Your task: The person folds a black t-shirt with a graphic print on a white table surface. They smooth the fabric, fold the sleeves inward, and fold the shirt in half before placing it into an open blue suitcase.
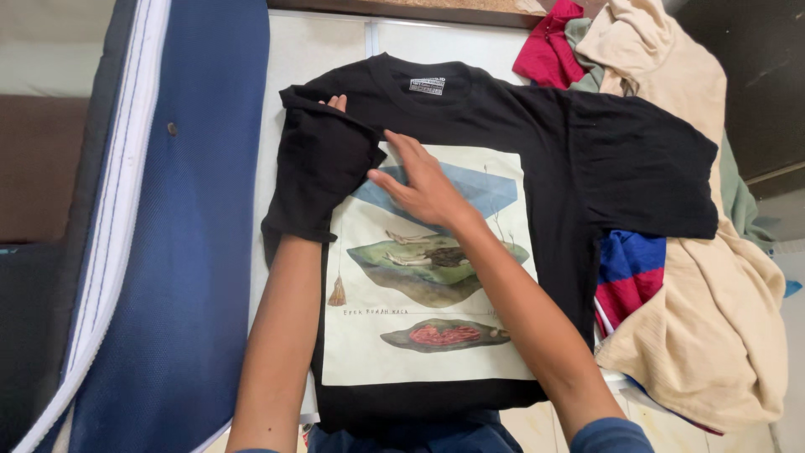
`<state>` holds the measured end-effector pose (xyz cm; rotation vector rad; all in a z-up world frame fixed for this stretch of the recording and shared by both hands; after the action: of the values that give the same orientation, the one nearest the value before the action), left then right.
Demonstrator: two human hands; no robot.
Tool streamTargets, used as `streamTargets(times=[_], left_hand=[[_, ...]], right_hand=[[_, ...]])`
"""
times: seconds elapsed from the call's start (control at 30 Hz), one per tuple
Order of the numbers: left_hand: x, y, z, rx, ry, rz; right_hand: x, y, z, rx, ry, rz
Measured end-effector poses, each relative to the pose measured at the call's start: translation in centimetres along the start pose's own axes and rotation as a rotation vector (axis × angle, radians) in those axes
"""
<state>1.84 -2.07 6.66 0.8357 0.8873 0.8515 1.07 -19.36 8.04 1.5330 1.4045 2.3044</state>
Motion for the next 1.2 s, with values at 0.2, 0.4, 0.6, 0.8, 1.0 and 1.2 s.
streamTargets(times=[0.2,0.4,0.6,0.8,1.0,1.2], left_hand=[[0.6,-0.2,0.1,0.101,0.151,-0.056],[1.2,-2.3,-0.5,0.185,0.280,-0.122],[1.8,-3.3,-0.4,0.247,0.346,-0.145],[1.5,-4.4,-1.6,0.360,0.397,-0.180],[1.2,-4.9,-2.4,0.496,0.428,-0.193],[-2.1,-7.2,-4.0,0.694,0.416,-0.165]], right_hand=[[-1.7,-0.3,3.2,-0.151,-0.137,0.438],[-2.3,5.3,-1.1,-0.296,-0.141,0.641],[-4.5,4.9,-3.4,-0.269,-0.276,0.295],[-5.4,2.8,-5.2,-0.336,-0.255,0.081],[-6.1,3.1,-4.9,-0.436,-0.241,0.140],[-6.7,3.3,-4.8,-0.466,-0.212,0.173]])
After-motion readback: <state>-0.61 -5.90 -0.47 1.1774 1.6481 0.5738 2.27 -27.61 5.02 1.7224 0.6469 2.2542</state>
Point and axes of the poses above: each hand's wrist, its own z-axis towards the middle knuckle, its own y-axis out of the back of the hand, x = y × z, the point moved 6 cm from there along z, towards the middle knuckle, and after that the axes turned 12 degrees about x, right-handed, at the moved point
